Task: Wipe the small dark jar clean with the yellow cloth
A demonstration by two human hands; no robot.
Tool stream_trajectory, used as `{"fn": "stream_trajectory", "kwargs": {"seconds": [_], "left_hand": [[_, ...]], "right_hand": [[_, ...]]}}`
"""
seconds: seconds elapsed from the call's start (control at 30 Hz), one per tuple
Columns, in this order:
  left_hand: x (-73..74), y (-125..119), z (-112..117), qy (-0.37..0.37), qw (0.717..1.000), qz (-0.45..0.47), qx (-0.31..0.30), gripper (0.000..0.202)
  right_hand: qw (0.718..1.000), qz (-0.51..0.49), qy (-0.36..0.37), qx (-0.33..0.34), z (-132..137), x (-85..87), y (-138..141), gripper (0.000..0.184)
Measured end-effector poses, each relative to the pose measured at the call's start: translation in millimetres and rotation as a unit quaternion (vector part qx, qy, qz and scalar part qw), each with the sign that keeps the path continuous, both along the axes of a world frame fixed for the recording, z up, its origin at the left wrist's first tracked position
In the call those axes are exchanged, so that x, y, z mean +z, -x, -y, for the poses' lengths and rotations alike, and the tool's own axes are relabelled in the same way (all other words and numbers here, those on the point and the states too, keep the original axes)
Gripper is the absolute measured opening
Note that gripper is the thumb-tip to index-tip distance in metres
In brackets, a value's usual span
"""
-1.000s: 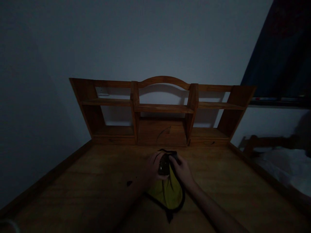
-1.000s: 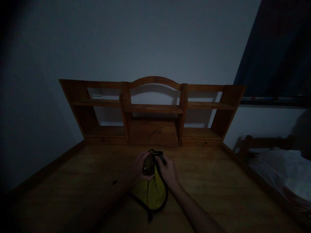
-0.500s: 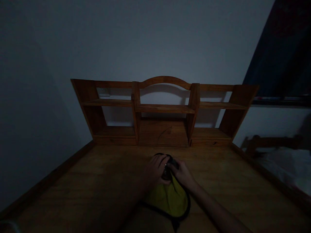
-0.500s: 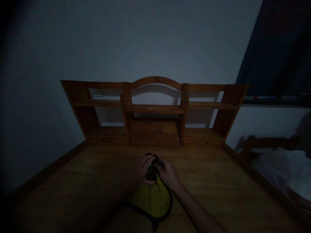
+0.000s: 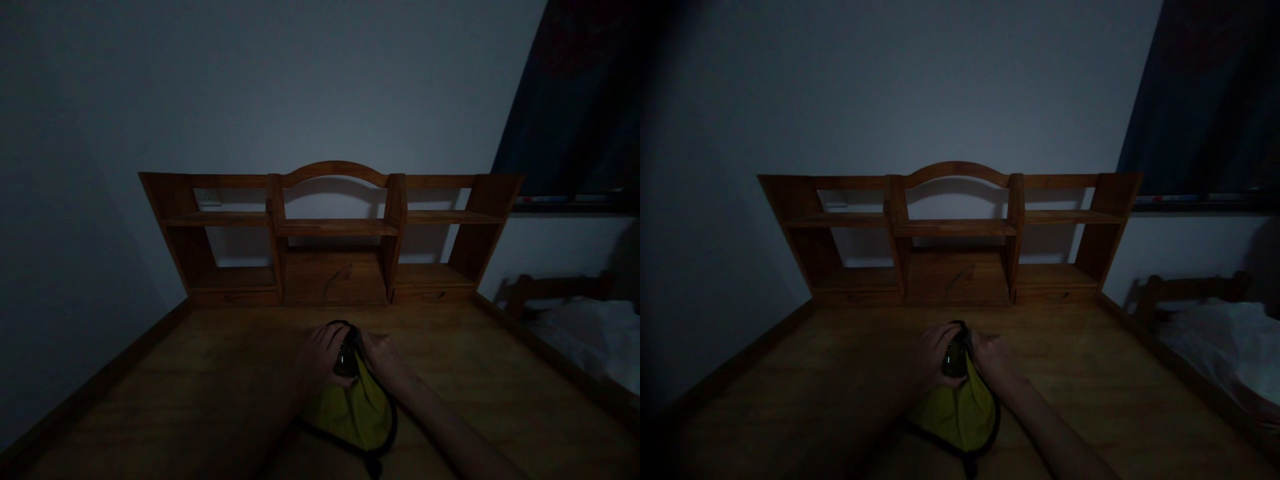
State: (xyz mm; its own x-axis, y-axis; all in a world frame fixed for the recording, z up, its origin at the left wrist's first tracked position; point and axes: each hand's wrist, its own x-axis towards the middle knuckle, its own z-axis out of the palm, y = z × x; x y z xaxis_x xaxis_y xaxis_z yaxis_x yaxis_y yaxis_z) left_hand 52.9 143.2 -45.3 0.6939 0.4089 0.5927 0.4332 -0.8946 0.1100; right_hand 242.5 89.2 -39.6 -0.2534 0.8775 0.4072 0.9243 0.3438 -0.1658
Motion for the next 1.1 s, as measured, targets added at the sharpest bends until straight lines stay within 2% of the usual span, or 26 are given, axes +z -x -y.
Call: {"fn": "stream_trajectory", "kwargs": {"seconds": [0.2,0.37,0.6,0.73,0.83,0.93,1.03,1.1], "left_hand": [[-4.2,-1.0,-2.6,-0.005,1.0,0.008,0.007,0.094],[-8.6,-4.3,-3.8,-0.034,0.999,-0.023,-0.023,0.09],[-5.5,-3.6,-0.3,-0.024,0.999,-0.02,-0.02,0.089],[-7.7,-2.5,0.3,0.009,1.0,0.005,-0.003,0.093],[-7.4,-1.2,0.0,0.02,1.0,0.017,0.009,0.09],[-4.6,1.7,-2.0,0.027,0.999,0.024,0.016,0.087],[-3.2,4.5,-5.1,0.016,0.999,0.025,0.028,0.086],[-4.0,4.9,-6.5,0.009,1.0,0.015,0.023,0.086]], "right_hand": [[0.992,-0.128,0.001,0.023,1.7,-2.7,2.3,0.029],[0.992,-0.123,0.027,0.026,2.9,-7.2,-1.4,0.04],[0.996,-0.084,0.032,0.015,6.3,10.2,-4.6,0.019],[0.999,-0.033,0.024,-0.007,7.5,12.6,-3.5,0.018],[0.995,-0.095,0.011,-0.012,5.6,5.5,-0.8,0.026],[0.963,-0.269,0.015,0.0,-1.0,-3.2,3.1,0.029],[0.887,-0.457,0.047,0.043,-10.3,-12.5,6.7,0.031],[0.839,-0.533,0.085,0.068,-15.1,-19.6,8.5,0.042]]}}
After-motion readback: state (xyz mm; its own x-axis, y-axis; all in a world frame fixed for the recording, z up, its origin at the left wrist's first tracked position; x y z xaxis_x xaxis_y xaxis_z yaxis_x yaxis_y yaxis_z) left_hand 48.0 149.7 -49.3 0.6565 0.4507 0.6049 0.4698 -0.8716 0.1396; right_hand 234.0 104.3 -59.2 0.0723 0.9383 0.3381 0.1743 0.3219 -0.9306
